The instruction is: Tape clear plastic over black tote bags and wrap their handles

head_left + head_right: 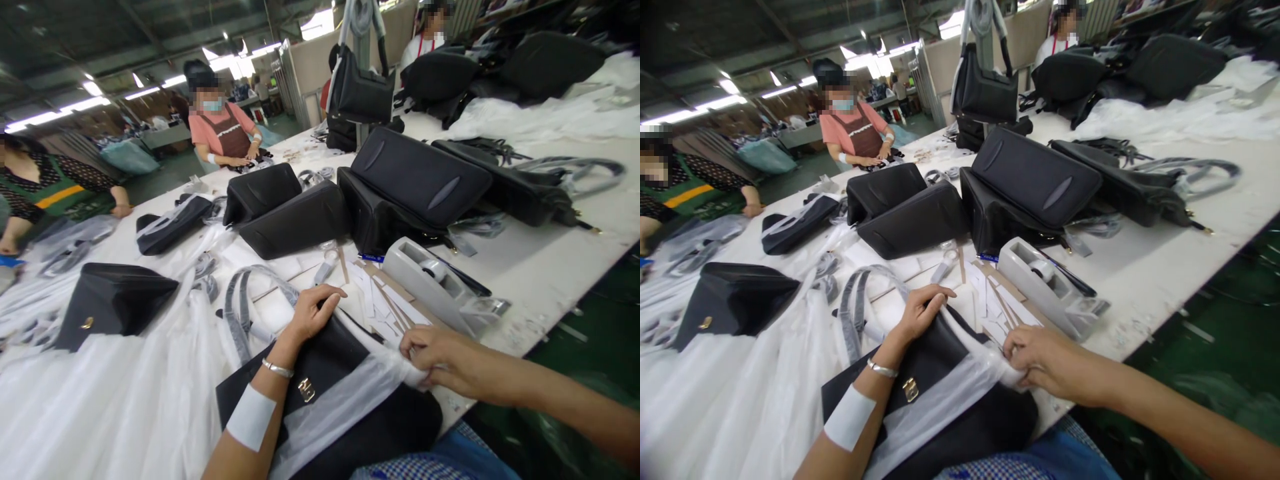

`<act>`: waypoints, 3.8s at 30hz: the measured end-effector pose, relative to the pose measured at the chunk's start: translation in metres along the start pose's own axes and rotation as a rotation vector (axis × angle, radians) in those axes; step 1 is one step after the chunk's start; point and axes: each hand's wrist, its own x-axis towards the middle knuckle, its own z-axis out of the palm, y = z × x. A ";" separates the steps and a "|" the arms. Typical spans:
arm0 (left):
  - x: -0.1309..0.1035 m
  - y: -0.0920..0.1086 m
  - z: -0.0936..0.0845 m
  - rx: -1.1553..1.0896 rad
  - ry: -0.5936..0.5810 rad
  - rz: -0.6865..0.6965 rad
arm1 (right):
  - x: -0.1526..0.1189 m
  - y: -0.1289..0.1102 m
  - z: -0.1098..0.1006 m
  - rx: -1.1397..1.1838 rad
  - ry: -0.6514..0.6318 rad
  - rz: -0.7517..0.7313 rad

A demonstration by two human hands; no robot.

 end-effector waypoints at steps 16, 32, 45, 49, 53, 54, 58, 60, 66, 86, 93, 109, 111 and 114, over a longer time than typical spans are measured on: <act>0.007 -0.002 0.009 0.183 0.069 -0.180 | -0.006 0.012 0.064 0.158 0.602 0.133; 0.006 0.015 0.009 0.275 0.187 -0.214 | -0.004 -0.007 0.045 0.368 0.361 0.484; 0.005 -0.001 0.030 0.266 0.072 0.164 | -0.026 -0.004 0.056 -0.110 0.443 0.292; -0.001 0.001 0.018 0.239 -0.085 0.360 | -0.031 -0.010 0.080 -0.207 0.547 0.239; 0.004 0.004 0.028 0.516 -0.212 0.307 | -0.025 0.001 0.104 -0.345 0.642 0.169; 0.007 0.005 0.033 0.590 -0.243 0.261 | -0.023 0.007 0.108 -0.361 0.661 0.160; 0.018 0.013 0.049 0.782 -0.393 0.065 | -0.019 0.030 0.116 -0.358 0.711 0.161; 0.020 0.017 0.052 0.827 -0.435 0.026 | -0.020 0.032 0.115 -0.347 0.712 0.162; 0.015 0.020 0.055 0.814 -0.391 0.031 | -0.023 0.002 0.095 -0.368 0.760 -0.048; -0.149 0.125 0.071 0.748 -0.034 -0.343 | 0.149 0.026 -0.014 -0.357 0.242 0.262; -0.149 0.109 0.077 0.773 0.059 -0.307 | 0.156 0.015 -0.039 -0.144 0.412 0.137; -0.152 0.140 0.004 0.239 0.858 -0.370 | 0.132 -0.124 -0.052 0.701 0.738 -0.394; -0.166 0.147 -0.011 0.363 0.763 -0.445 | 0.142 -0.139 -0.025 0.732 0.631 -0.404; -0.192 0.151 -0.026 0.492 0.698 -0.556 | 0.162 -0.161 0.011 0.753 0.482 -0.438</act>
